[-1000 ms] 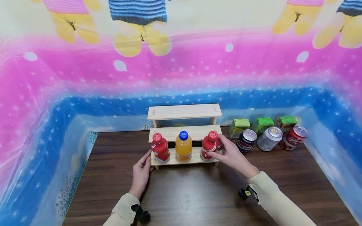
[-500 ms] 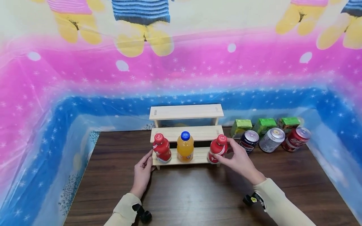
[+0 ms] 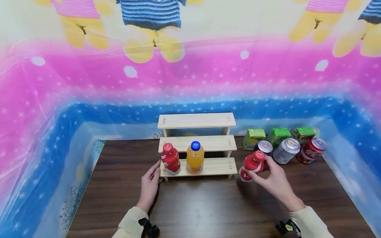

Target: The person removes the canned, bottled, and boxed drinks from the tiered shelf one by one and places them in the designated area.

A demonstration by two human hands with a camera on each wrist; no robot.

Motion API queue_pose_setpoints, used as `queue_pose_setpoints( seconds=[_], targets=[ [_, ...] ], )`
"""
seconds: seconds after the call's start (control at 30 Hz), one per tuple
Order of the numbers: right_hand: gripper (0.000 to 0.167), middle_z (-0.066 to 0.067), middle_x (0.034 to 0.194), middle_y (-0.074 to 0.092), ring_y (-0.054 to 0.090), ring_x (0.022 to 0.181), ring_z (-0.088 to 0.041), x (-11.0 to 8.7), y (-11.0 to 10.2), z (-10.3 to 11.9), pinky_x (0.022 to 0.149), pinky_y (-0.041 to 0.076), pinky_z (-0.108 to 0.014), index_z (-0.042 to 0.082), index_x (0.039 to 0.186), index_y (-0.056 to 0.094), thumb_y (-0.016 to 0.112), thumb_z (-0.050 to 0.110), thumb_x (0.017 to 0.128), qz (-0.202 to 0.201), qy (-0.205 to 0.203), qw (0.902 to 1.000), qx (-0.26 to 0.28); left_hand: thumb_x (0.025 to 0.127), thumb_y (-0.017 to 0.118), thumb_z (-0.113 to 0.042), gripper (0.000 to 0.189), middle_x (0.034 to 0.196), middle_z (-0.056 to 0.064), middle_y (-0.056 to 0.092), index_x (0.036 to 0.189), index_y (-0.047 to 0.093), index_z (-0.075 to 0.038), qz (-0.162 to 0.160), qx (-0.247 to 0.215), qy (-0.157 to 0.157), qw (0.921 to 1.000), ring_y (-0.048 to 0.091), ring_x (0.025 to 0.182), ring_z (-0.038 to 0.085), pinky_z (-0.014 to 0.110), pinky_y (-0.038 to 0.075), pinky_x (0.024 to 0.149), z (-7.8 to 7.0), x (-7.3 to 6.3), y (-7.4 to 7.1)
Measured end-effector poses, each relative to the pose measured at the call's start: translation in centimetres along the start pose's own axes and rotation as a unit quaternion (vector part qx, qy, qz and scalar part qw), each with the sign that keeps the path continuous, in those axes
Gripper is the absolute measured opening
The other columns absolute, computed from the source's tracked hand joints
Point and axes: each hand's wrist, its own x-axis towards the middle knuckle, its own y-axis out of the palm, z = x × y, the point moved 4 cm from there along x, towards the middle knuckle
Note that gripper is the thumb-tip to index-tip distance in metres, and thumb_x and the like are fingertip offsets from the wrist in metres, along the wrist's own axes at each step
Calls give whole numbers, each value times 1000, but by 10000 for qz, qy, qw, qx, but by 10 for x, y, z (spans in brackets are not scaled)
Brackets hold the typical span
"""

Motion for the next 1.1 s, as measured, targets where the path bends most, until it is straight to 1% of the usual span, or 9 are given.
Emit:
queue_pose_setpoints(
  seconds=[0.1,0.2,0.33,0.4,0.53,0.63,0.73,0.93,1.1],
  targets=[
    [57,-9,106,73,59,89,2,-7,-15,-9,74,51,-9,3,127,61,91,12,79,-122,107,9998,-126,111,54,-19,41,154,16,54,151,57,-12,-7,-70,21,10000,64,112,4,24,60,87,1,0,1],
    [57,-11,106,72,57,90,6,-15,-28,-18,73,51,-9,3,127,60,90,14,81,-215,302,9990,-236,111,53,-18,41,155,14,52,151,57,-13,20,-101,-18,9999,64,112,1,24,60,88,1,1,1],
    [59,-14,107,71,52,91,12,-22,-44,-34,71,50,-9,3,129,59,91,17,81,-384,551,9968,-422,111,52,-18,41,156,13,52,152,56,-14,77,3,-101,9999,63,111,-1,23,59,89,1,1,-1],
    [59,-16,108,71,49,91,15,-24,-52,-42,69,49,-8,3,129,59,90,18,81,-454,669,9956,-469,111,52,-17,41,152,15,55,152,56,-13,72,35,-116,9999,63,109,-1,22,59,88,0,1,-1],
    [57,-20,110,70,50,86,15,-26,-67,-59,68,48,-5,2,129,57,88,18,84,-562,985,9928,-390,111,52,-17,40,142,18,62,150,57,-11,79,119,-68,9999,64,106,-1,21,59,86,-3,2,0],
    [56,-24,111,69,50,82,16,-30,-78,-73,66,47,-4,1,130,55,86,19,87,-631,1270,9890,-407,111,51,-19,40,139,18,63,150,57,-11,146,162,-62,9997,63,108,0,21,59,87,-5,1,1],
    [57,-25,111,68,49,80,17,-35,-88,-87,64,44,-3,0,130,54,85,23,88,-680,1493,9848,-573,112,50,-20,41,138,17,62,151,55,-12,180,195,-159,9995,62,109,1,24,59,90,-3,0,1],
    [61,-24,111,65,46,76,16,-38,-106,-112,61,42,-5,-3,133,52,82,28,90,-756,1732,9787,-797,111,52,-22,43,136,14,62,154,53,-15,227,233,-292,9990,61,111,6,28,59,94,-2,0,0],
    [63,-21,113,60,48,76,14,-37,-118,-139,60,44,-4,-5,137,48,79,25,92,-849,1814,9778,-621,112,51,-22,42,121,6,63,153,53,-14,206,234,-254,9992,62,116,16,26,60,90,-3,1,0]
  ],
)
